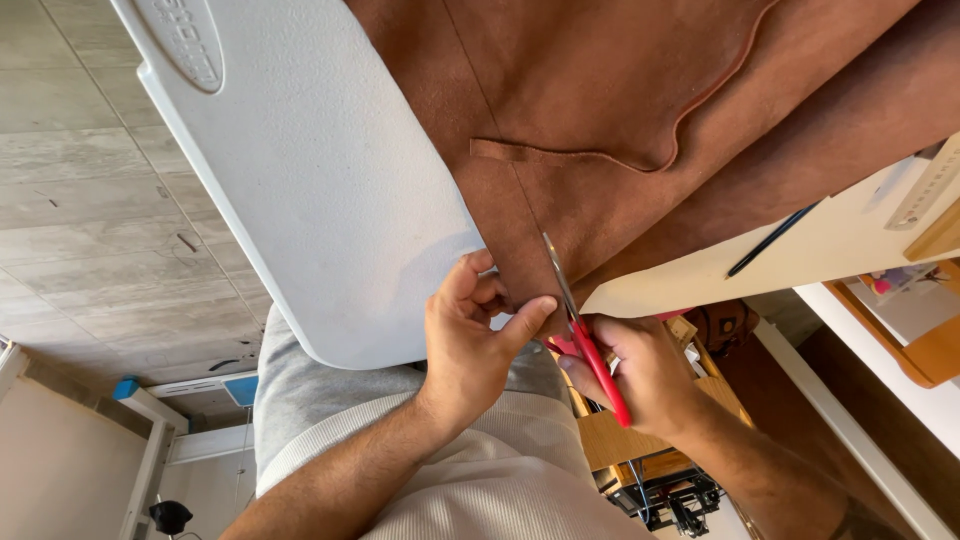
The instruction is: Cutting leather hide with scissors and moving items around a workshop.
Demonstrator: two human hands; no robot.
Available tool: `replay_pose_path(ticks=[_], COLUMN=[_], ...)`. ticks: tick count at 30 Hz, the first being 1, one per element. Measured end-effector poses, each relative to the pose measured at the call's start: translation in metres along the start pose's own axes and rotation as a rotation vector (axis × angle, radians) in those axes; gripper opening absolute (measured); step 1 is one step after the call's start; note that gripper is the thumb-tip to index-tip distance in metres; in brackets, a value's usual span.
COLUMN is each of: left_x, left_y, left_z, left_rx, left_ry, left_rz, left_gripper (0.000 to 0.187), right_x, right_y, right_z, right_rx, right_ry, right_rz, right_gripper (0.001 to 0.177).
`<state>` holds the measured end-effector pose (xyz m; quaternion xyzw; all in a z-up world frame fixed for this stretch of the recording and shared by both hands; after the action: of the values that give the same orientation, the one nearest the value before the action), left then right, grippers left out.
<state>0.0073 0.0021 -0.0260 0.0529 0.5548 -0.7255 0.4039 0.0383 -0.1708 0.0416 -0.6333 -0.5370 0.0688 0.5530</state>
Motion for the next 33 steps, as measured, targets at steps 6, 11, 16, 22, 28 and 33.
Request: replay_pose_path(ticks=[6,11,16,22,28,33], left_x=[-0.003,-0.004,-0.007,-0.003,-0.003,-0.001], left_y=[0.0,0.0,-0.001,-0.001,-0.001,0.0], left_z=[0.002,0.003,0.005,0.003,0.001,-0.002], left_rx=[0.005,0.011,0.019,0.027,0.014,0.007], left_ry=[0.008,0.027,0.018,0.032,0.051,0.077], left_rz=[-0.002,0.0,-0.004,0.012,0.025,0.027], left_gripper=[0.05,0.051,0.052,0.051,0.05,0.051], right_x=[0.007,-0.003,0.005,0.003,-0.021,-0.006], right_y=[-0.001,0.002,0.013,0.011,-0.004,0.003], right_z=[-0.003,-0.001,-0.009,-0.005,0.003,0.003], right_rx=[-0.023,0.013,0.061,0.051,-0.032,-0.019], right_ry=[0.077,0.158,0.154,0.143,0.027,0.111], right_rz=[-0.038,-0.08,-0.048,-0.042,-0.044,-0.085], right_gripper=[0.02,0.021,0.019,0.018,0.019,0.017])
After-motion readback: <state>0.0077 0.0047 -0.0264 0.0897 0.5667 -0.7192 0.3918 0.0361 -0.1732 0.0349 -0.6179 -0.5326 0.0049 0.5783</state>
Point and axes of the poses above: each hand's wrist, its own y-axis towards the middle knuckle, its own z-axis out of the palm, x = y × z, the point moved 2 cm from there along y, towards the middle knuckle, and after that the axes turned 8 degrees about -y, right-handed, at the moved point
